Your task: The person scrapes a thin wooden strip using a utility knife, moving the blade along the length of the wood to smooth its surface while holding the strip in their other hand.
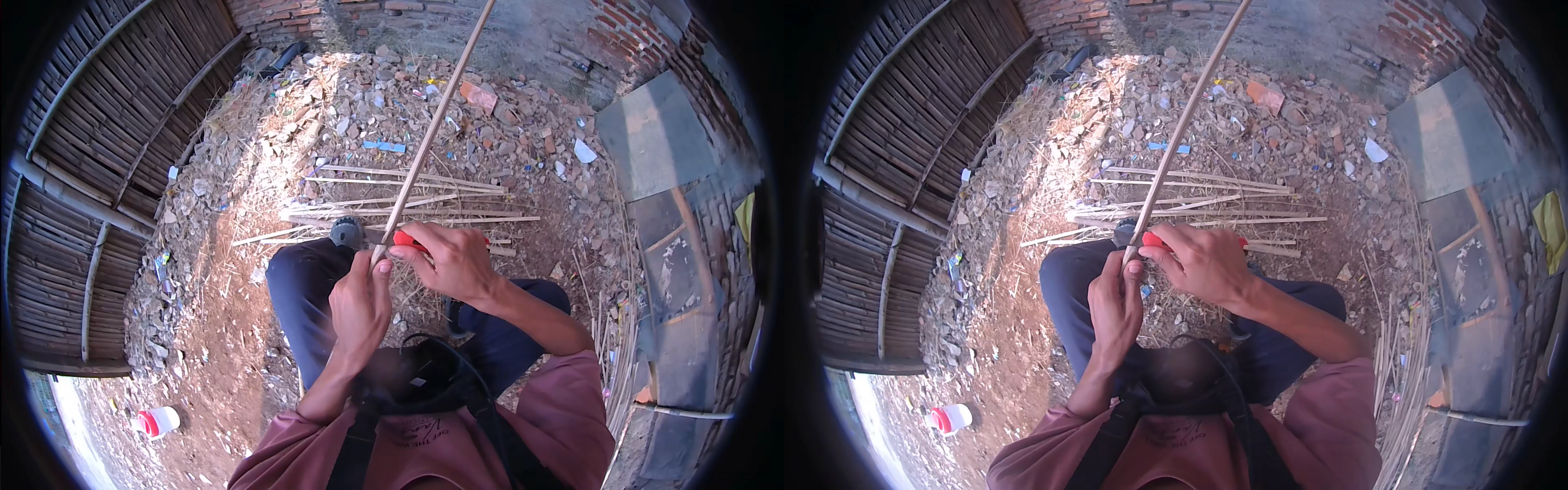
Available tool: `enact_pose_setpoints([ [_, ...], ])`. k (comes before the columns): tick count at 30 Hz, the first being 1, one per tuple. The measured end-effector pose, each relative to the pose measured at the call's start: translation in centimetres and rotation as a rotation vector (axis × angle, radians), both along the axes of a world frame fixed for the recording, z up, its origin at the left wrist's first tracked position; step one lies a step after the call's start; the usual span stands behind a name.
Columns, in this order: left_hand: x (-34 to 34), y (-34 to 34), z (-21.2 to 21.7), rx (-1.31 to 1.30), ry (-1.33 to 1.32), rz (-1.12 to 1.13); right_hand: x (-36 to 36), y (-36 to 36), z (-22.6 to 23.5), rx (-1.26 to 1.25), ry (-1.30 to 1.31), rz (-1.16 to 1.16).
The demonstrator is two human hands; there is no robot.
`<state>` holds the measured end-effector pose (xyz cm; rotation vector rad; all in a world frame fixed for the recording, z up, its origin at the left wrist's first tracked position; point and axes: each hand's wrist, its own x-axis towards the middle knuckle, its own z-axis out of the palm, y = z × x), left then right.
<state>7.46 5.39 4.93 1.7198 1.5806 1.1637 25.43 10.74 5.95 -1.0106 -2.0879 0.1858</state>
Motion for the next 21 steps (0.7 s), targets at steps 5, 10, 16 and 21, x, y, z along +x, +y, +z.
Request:
enact_pose_setpoints([
  [5,-0.2,0.3,0.0,0.02,0.071,-0.005,0.0,-0.1,0.8,-0.068,-0.004,-0.002],
  [10,-0.2,0.4,-0.3,0.005,0.102,0.001,0.2,0.0,0.6,-0.065,-0.036,-0.023],
  [16,-0.3,0.0,-0.4,-0.015,0.112,-0.002,1.2,1.0,0.3,-0.027,-0.034,-0.118],
  [21,-2.4,-3.0,-2.5,-0.116,0.185,0.008,9.3,7.4,2.9,-0.179,0.049,-0.588],
])
